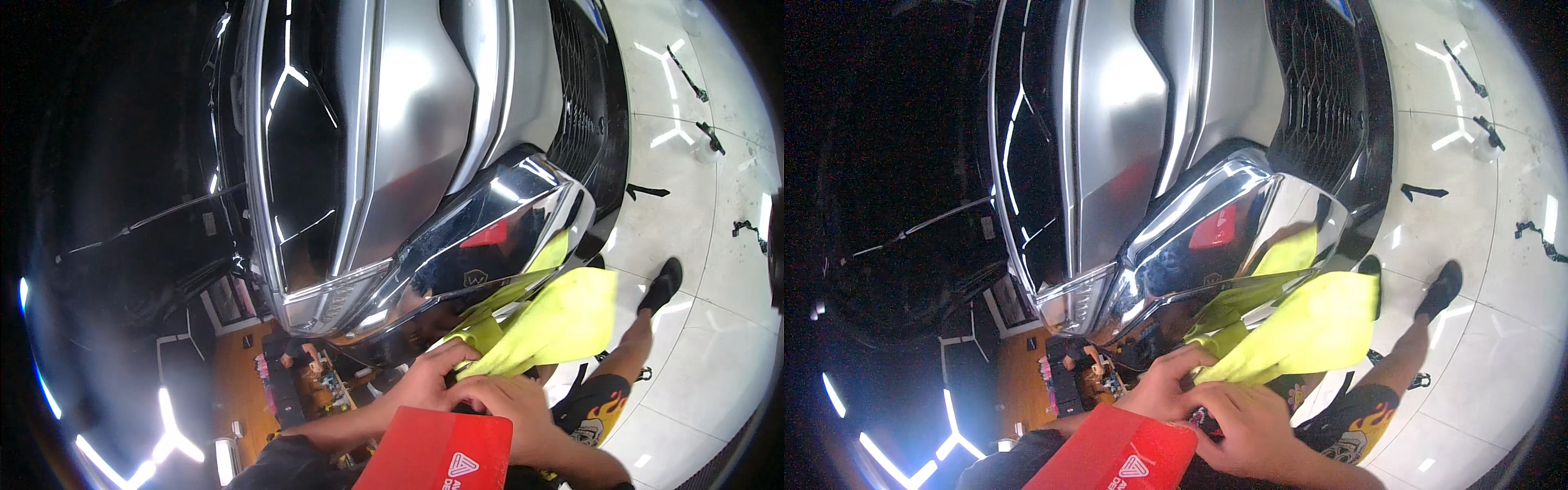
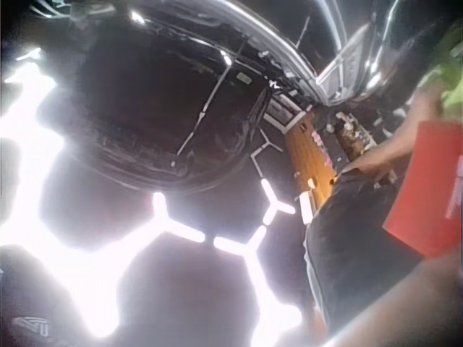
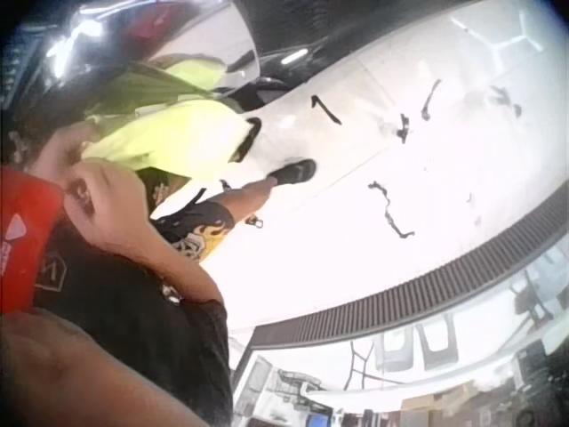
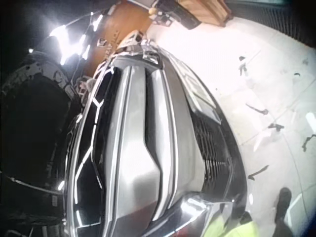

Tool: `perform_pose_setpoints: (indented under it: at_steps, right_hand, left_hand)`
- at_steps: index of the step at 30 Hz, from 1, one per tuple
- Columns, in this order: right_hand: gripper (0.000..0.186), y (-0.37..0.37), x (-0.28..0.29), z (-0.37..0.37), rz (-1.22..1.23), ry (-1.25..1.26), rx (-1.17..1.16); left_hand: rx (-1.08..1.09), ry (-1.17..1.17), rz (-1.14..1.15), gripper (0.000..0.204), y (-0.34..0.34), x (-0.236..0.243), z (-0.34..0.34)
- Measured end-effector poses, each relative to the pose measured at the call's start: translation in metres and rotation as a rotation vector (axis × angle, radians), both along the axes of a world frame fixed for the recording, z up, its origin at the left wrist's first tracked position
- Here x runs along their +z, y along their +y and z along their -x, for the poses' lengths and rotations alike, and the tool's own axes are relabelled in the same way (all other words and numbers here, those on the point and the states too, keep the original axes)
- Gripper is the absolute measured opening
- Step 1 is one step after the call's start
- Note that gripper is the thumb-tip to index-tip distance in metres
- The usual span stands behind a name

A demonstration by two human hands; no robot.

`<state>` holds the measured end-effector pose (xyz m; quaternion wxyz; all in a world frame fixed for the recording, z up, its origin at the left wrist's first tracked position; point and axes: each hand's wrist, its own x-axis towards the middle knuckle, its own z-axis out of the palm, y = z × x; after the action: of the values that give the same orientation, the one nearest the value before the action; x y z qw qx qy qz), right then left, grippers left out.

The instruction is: The person applies a transparent protective film to the front bumper of a black car. They use a red squeegee to smooth the film, a metal tool to trim edges, and a yellow cloth to wipe the surface, working along the chrome trim and headlight area.

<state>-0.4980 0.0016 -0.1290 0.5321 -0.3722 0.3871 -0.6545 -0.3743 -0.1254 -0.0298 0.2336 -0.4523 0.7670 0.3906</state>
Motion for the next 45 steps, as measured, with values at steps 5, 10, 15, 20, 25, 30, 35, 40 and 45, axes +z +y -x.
perform_pose_setpoints:
  at_steps: [5, 10, 15, 20, 25, 30, 35, 40, 45]
  right_hand:
    - [0.027, -0.006, 0.008, -0.034, -0.312, -0.114, -0.123]
    - [0.019, -0.002, -0.005, 0.002, -0.204, 0.002, -0.371]
    - [0.039, -0.005, 0.036, 0.06, 0.033, -0.206, -0.425]
    - [0.038, -0.029, 0.053, 0.09, 0.53, 0.154, -0.33]
    - [0.031, -0.092, 0.042, 0.029, 0.006, -0.464, -0.328]
    - [0.028, -0.123, 0.055, 0.012, -0.051, -0.576, -0.403]
    - [0.029, -0.133, 0.065, 0.007, -0.111, -0.6, -0.361]
    - [0.024, -0.136, 0.069, 0.009, -0.154, -0.612, -0.351]
    - [0.023, -0.135, 0.071, 0.012, -0.193, -0.7, -0.339]
  left_hand:
    - [-0.111, 0.026, 0.018, 0.049, 0.007, -0.001, 0.001]
    - [0.109, 0.048, 0.082, 0.029, 0.014, 0.013, 0.022]
    - [-0.067, 0.182, 0.151, 0.03, -0.013, 0.032, 0.019]
    - [-0.537, 0.243, 0.51, 0.026, -0.05, 0.054, -0.001]
    - [-0.742, 0.479, 0.648, 0.013, -0.088, 0.034, -0.043]
    - [-0.549, 0.378, 0.507, 0.012, -0.086, 0.036, -0.034]
    - [-0.262, 0.33, 0.382, 0.016, -0.078, 0.042, -0.033]
    - [-0.296, 0.238, 0.394, 0.023, -0.071, 0.049, -0.044]
    - [-0.487, 0.267, 0.448, 0.035, -0.075, 0.044, -0.052]
